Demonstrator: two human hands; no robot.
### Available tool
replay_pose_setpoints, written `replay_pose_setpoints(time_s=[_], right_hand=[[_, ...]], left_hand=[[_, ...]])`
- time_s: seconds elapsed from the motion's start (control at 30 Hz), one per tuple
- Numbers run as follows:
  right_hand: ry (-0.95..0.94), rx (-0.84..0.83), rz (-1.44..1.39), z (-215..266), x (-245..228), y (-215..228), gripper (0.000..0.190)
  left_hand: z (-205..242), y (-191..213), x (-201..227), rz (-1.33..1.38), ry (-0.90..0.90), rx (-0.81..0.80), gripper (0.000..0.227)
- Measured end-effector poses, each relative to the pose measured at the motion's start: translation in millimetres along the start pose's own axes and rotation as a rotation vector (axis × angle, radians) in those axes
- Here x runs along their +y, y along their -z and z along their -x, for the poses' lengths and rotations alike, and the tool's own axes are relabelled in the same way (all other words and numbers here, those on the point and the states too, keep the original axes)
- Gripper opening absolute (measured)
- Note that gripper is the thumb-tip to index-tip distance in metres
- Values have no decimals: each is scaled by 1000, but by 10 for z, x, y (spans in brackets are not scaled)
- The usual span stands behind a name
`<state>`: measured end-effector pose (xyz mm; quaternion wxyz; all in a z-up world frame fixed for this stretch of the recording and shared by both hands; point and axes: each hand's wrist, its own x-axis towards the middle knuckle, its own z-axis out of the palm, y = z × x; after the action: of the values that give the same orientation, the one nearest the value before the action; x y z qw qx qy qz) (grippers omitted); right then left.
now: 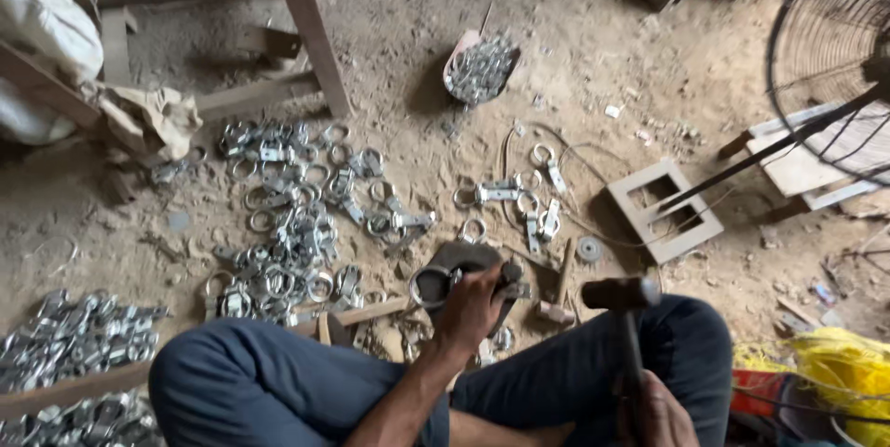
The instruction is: The person sits on the floor and uses a hammer to strike metal parts placed on a small anvil. They repeatedly pick up metal pieces, position them on the anvil, and hit them with the hammer to shape or assemble them.
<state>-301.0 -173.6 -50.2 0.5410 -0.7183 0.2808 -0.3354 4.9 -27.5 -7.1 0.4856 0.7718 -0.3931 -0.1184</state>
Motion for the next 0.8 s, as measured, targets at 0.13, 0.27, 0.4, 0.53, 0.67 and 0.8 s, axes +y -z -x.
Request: replay_pose_setpoints(time_s=[0.13, 0.27, 0.4, 0.53, 0.67, 0.8], right_hand=[[-762, 80, -133, 203, 552, 702, 49], [-678, -141, -233, 336, 521, 836, 58], [-725, 15, -134, 236, 62, 523, 53], [-747, 96, -73, 264, -129, 333, 65], [-683, 70, -151, 292, -110, 352, 67], [-802, 205, -178, 356, -29, 384, 57]], left_hand=[[10, -45, -94, -49, 105, -3, 18], [34, 67, -43, 81, -23, 138, 17], [30, 188, 141, 160, 197, 66, 19], [56, 219, 182, 115, 180, 72, 19], [39, 173, 187, 110, 126, 77, 19], [48, 159, 187, 113, 104, 68, 19]])
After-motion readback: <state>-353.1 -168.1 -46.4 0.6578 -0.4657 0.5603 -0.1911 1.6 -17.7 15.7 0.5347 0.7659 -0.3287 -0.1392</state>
